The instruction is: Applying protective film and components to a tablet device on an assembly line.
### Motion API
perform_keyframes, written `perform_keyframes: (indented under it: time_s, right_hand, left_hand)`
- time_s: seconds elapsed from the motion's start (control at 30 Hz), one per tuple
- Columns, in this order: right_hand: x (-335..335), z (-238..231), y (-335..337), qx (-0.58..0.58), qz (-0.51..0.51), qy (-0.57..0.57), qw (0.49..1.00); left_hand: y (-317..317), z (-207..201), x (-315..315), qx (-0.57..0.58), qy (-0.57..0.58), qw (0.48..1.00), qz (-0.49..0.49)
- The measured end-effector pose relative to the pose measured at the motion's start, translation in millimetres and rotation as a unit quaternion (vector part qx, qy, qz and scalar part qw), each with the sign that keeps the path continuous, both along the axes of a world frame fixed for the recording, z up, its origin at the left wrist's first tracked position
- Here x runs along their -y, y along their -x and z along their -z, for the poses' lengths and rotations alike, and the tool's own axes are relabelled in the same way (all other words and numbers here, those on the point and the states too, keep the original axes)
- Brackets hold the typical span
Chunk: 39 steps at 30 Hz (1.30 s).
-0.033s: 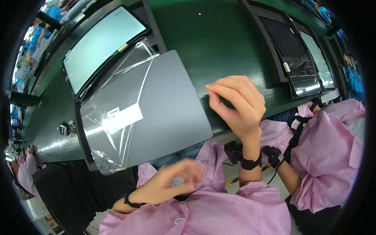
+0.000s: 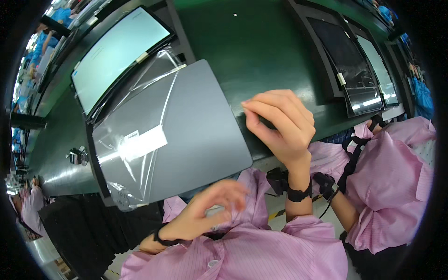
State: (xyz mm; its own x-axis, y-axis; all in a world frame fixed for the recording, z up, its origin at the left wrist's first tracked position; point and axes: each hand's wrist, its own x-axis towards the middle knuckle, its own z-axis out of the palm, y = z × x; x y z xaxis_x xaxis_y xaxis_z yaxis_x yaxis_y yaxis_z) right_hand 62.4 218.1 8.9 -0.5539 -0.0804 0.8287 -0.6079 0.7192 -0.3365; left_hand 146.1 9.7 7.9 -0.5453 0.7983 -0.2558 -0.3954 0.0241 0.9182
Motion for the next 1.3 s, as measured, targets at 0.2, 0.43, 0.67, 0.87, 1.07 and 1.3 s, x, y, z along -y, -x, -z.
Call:
perform_keyframes:
  time_s: [0.2,0.43,0.67,0.87,1.07,1.3]
  right_hand:
    - [-2.9,2.3,14.6,0.006,-0.013,-0.016,1.0]
    - [-5.6,-3.5,21.3,0.026,-0.019,-0.024,0.999]
    - [-10.9,-4.6,25.3,0.004,-0.063,-0.141,0.988]
    - [-5.8,-2.3,27.8,-0.015,-0.095,-0.186,0.978]
    - [-0.6,-4.5,27.7,-0.034,-0.073,-0.195,0.978]
    - [-2.2,-6.2,30.9,-0.053,-0.079,-0.224,0.97]
  left_hand:
    - [14.7,15.0,-45.3,0.192,-0.204,0.959,-0.037]
    - [18.9,13.8,-77.2,0.269,-0.236,0.924,-0.133]
    - [18.6,21.2,-81.3,0.202,-0.313,0.917,-0.14]
    - [21.2,24.8,-75.7,0.207,-0.326,0.915,-0.119]
    - [27.1,26.5,-67.7,0.184,-0.313,0.929,-0.07]
    - [27.9,29.2,-67.2,0.161,-0.306,0.937,-0.052]
